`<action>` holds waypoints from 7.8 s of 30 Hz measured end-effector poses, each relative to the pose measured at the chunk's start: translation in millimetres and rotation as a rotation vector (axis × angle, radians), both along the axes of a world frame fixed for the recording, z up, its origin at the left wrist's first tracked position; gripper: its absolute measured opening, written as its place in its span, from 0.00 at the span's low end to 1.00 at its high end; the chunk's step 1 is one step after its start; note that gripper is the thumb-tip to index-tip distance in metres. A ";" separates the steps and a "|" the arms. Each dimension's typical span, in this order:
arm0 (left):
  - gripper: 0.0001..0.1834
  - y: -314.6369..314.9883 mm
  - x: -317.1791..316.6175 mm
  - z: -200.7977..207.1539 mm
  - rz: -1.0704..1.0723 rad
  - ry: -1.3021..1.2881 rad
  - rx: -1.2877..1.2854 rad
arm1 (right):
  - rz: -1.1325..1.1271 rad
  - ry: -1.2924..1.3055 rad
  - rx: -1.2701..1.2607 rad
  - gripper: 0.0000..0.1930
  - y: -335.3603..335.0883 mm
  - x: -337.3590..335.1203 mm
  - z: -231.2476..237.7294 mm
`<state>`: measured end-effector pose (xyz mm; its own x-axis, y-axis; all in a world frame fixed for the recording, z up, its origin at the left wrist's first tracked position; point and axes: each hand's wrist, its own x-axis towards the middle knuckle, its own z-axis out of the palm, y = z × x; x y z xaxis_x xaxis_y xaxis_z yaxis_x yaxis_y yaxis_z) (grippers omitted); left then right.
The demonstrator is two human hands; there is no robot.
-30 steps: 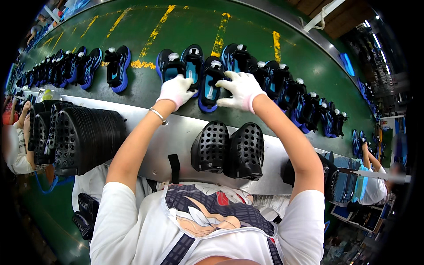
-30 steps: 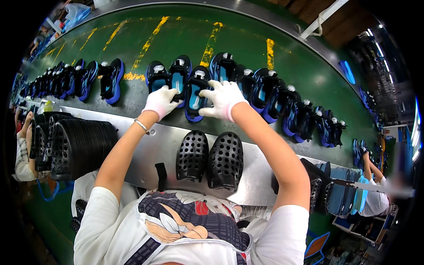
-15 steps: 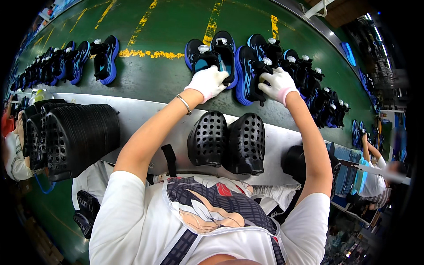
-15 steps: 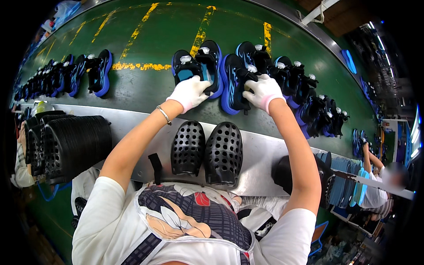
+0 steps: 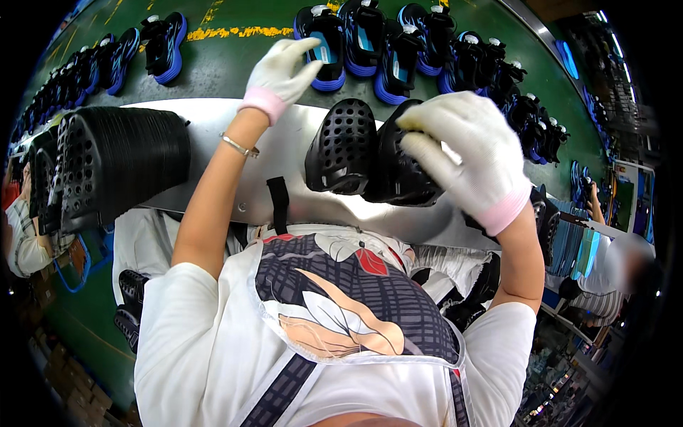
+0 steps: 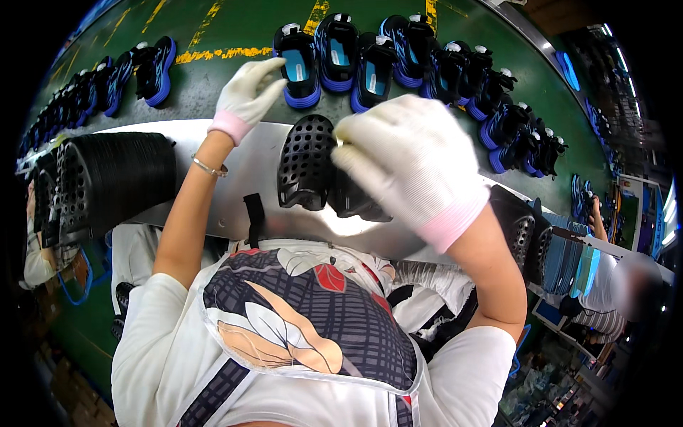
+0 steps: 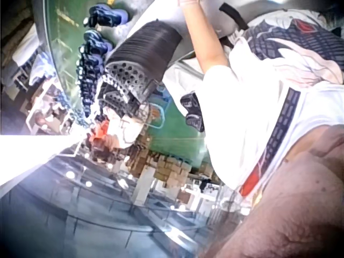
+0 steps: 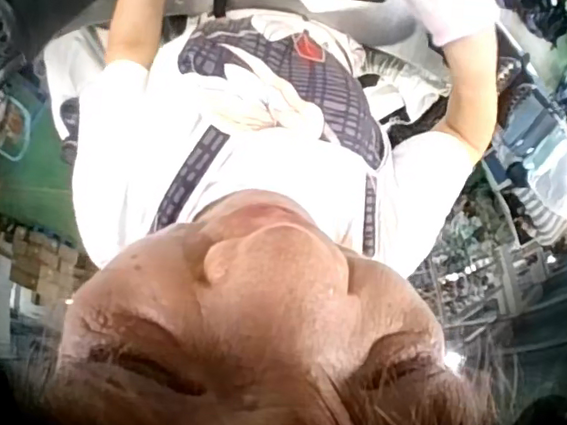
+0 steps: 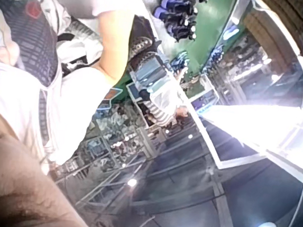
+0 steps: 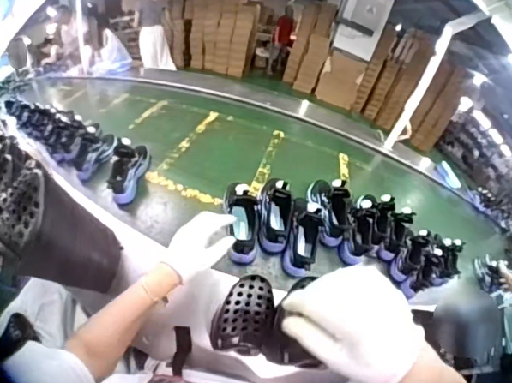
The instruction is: The person inserts black plastic shoe lasts into blue and black athletic shoes on a factory assembly line. They pick up the lasts, place them inside the shoes to maintain shape, and arrange the shoes in a row on the conveyor belt.
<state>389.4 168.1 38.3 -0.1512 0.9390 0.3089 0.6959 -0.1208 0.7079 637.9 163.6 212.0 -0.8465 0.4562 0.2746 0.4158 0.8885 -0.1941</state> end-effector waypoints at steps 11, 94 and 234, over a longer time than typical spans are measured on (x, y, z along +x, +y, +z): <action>0.16 -63.6 -10.9 -21.8 0.086 -0.283 -0.186 | -0.004 -0.442 0.203 0.07 -48.7 -40.2 -39.6; 0.17 -36.1 18.6 43.6 -0.115 -1.572 0.201 | -0.131 -0.430 -0.168 0.24 38.2 -94.3 -1.0; 0.27 -36.7 69.3 54.9 -0.131 -0.532 -0.171 | 0.045 -0.214 -0.123 0.17 -17.4 45.7 54.1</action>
<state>458.7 131.4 93.2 -0.1235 0.9903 0.0637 0.2256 -0.0345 0.9736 683.6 146.2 266.1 -0.8996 0.4356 0.0313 0.4197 0.8822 -0.2137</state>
